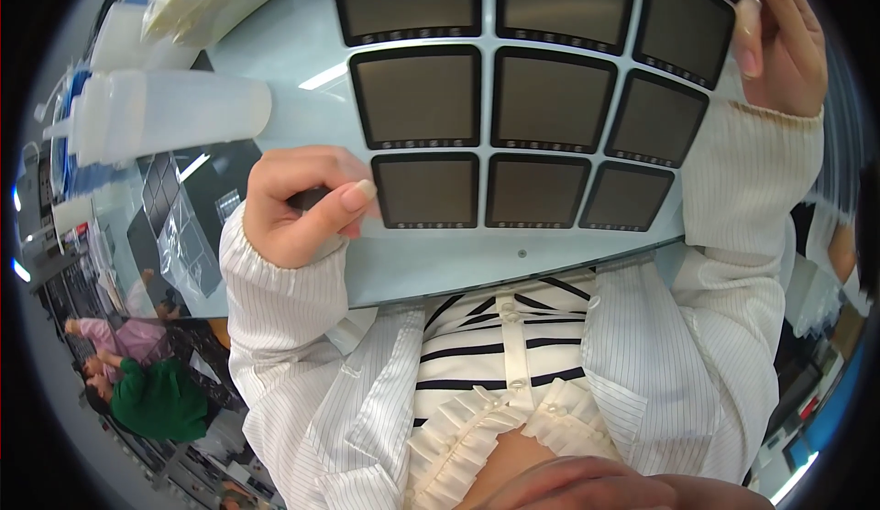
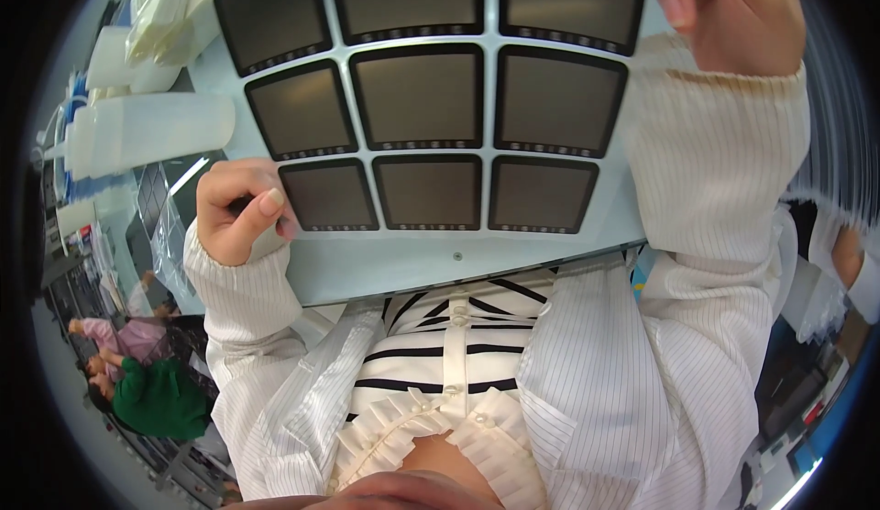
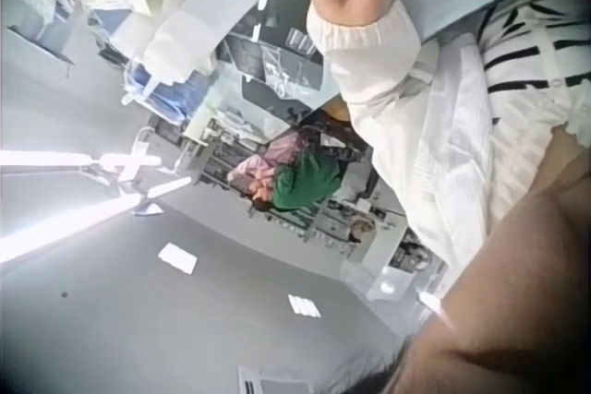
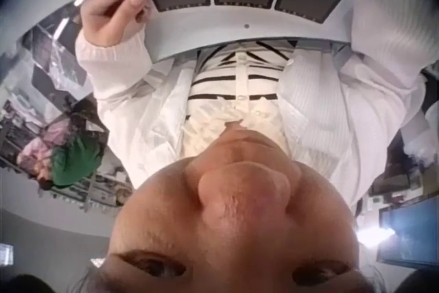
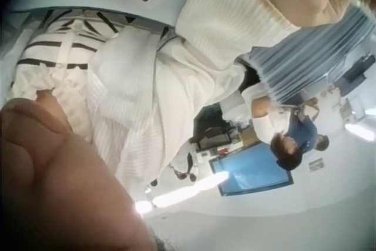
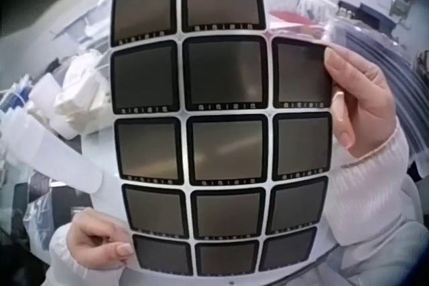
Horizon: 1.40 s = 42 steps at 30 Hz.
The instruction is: Inspecting grid-like industrial components, cleaning them with a solution, and packaging them into plastic bags.
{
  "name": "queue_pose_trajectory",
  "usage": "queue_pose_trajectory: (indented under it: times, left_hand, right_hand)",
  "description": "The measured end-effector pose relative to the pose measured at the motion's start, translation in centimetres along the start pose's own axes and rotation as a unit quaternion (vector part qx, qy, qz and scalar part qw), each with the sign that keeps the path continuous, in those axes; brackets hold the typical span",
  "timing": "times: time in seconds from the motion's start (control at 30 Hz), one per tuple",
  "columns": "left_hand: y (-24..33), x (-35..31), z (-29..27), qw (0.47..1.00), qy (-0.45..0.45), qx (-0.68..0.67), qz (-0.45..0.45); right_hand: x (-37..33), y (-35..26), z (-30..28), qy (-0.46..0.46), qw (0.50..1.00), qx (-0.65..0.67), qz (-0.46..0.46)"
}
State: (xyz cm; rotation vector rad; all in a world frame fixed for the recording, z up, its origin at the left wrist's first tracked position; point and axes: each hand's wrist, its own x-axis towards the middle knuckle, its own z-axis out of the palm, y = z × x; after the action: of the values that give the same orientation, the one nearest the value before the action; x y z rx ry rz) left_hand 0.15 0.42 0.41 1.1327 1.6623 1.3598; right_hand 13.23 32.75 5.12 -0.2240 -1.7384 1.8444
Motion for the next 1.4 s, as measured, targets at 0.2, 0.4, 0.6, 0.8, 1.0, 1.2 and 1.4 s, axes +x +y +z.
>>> queue_pose_trajectory:
  times: [0.2,0.4,0.6,0.8,1.0,1.2,1.4]
  left_hand:
    - [0.1,0.0,-0.1,1.0,-0.009,-0.002,-0.01]
    - [0.1,-0.1,0.2,1.0,-0.011,-0.014,0.004]
    - [-0.3,-0.3,0.2,0.999,-0.017,-0.02,0.036]
    - [0.1,-0.7,1.2,0.989,0.113,-0.088,0.025]
    - [-0.1,-0.9,1.1,0.986,0.159,-0.023,0.054]
    - [-0.1,-0.6,1.1,0.981,0.178,-0.05,0.054]
    - [-0.2,-0.6,1.2,0.975,0.199,-0.067,0.068]
  right_hand:
    - [0.2,-0.1,1.3,0.06,0.998,0.0,0.008]
    - [0.7,0.3,-0.5,0.052,0.999,0.006,0.006]
    - [0.9,0.3,0.0,0.052,0.999,0.009,0.004]
    - [0.9,0.3,-0.7,0.055,0.998,0.01,0.003]
    - [1.0,0.4,-0.3,0.06,0.998,0.015,0.002]
    - [1.3,0.5,-2.8,0.07,0.997,0.013,-0.002]
    - [0.9,0.2,0.4,0.088,0.996,0.006,-0.005]
